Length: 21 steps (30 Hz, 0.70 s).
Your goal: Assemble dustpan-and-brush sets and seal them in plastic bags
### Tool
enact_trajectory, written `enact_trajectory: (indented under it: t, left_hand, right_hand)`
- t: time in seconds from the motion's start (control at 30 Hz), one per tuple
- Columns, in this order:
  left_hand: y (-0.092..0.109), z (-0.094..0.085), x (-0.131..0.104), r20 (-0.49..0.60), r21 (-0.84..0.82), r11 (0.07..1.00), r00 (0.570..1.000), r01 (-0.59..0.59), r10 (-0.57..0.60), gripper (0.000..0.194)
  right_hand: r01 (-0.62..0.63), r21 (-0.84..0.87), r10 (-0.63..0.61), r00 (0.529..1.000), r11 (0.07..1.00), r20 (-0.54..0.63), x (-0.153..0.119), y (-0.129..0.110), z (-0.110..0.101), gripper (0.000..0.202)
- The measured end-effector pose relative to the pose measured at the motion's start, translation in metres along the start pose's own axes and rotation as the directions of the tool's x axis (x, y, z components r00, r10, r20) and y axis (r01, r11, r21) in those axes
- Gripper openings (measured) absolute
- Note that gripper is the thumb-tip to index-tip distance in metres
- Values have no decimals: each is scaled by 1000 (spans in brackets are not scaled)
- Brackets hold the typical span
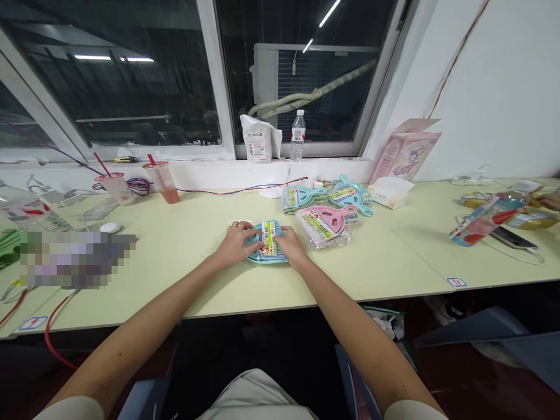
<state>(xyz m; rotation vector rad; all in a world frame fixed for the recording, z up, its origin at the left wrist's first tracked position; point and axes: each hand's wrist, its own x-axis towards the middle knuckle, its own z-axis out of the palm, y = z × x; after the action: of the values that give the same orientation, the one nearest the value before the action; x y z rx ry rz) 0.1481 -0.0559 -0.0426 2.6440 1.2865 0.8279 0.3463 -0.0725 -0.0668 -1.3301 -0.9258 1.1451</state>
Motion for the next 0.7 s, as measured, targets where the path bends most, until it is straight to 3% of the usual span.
enact_trajectory:
  t: [0.13, 0.23, 0.33, 0.4, 0.47, 0.53, 0.7]
  left_hand:
    - [-16, -15, 0, -118, 44, 990, 985, 134, -128, 37]
    - [-44, -24, 1, -208, 29, 924, 906, 382, -368, 37]
    - [-70, -28, 1, -69, -209, 776, 783, 595, -619, 39]
    - [-80, -29, 1, 73, -397, 634, 711, 664, -699, 41]
    - [-83, -31, 1, 205, -565, 502, 702, 654, -682, 40]
    - [-81, -34, 1, 322, -695, 370, 727, 617, -607, 38]
    - [-75, -41, -1, 501, -798, 125, 765, 589, -404, 36]
  right_hand:
    - [-23, 15, 23, 999, 1000, -23, 2, -1, -2, 46]
    - [-16, 36, 18, 999, 999, -42, 3, -1, -4, 47]
    - [16, 59, -11, 997, 998, -73, 4, -3, -6, 49]
    - [41, 76, -34, 995, 996, -90, 4, -5, -7, 50]
    - [65, 103, -55, 994, 993, -94, 4, -7, -9, 52]
    - [86, 121, -74, 992, 989, -100, 4, -9, -10, 52]
    - [84, 112, -73, 992, 990, -101, 5, -10, -11, 53]
